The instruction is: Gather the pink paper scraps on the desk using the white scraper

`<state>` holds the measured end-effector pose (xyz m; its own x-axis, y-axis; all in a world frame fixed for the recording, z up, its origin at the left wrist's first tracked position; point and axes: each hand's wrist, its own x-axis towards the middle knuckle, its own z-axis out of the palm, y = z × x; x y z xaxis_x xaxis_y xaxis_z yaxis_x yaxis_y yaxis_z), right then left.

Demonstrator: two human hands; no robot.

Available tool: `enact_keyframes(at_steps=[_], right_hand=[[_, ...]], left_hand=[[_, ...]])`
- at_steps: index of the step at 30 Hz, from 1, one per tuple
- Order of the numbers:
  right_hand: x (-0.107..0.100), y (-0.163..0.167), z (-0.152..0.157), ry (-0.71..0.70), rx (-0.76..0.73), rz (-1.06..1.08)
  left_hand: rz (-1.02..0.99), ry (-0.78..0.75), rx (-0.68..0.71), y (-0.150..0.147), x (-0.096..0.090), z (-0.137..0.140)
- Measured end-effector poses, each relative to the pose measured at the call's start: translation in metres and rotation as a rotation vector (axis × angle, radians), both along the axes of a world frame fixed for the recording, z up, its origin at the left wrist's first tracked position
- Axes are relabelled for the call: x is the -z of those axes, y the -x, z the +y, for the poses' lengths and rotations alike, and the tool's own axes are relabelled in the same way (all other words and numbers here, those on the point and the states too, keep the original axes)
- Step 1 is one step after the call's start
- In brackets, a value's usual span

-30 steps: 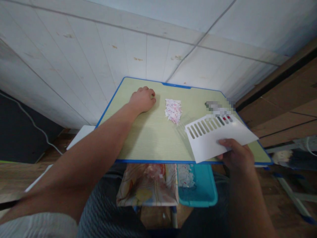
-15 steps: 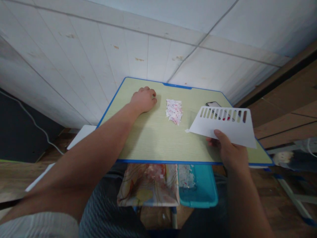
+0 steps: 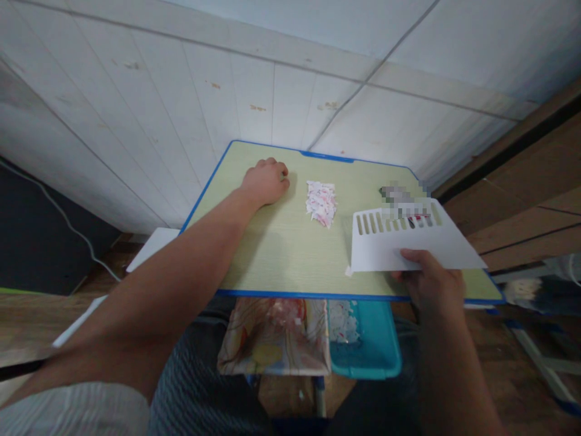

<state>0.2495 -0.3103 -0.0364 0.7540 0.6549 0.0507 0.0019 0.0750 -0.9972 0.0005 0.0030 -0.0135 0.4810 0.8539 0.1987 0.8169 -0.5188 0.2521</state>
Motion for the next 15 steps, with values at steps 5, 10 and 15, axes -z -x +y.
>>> enact_keyframes(at_steps=[5, 10, 15], right_hand=[[-0.016, 0.008, 0.001, -0.031, 0.003, 0.048], [-0.016, 0.008, 0.000, -0.026, -0.016, 0.024], [-0.014, 0.007, -0.003, -0.016, -0.095, 0.023]], left_hand=[[-0.002, 0.004, 0.005, 0.000, -0.001, 0.000], [-0.014, 0.005, 0.011, 0.000, 0.000, 0.000], [-0.009, 0.010, 0.009, 0.001, -0.002, -0.001]])
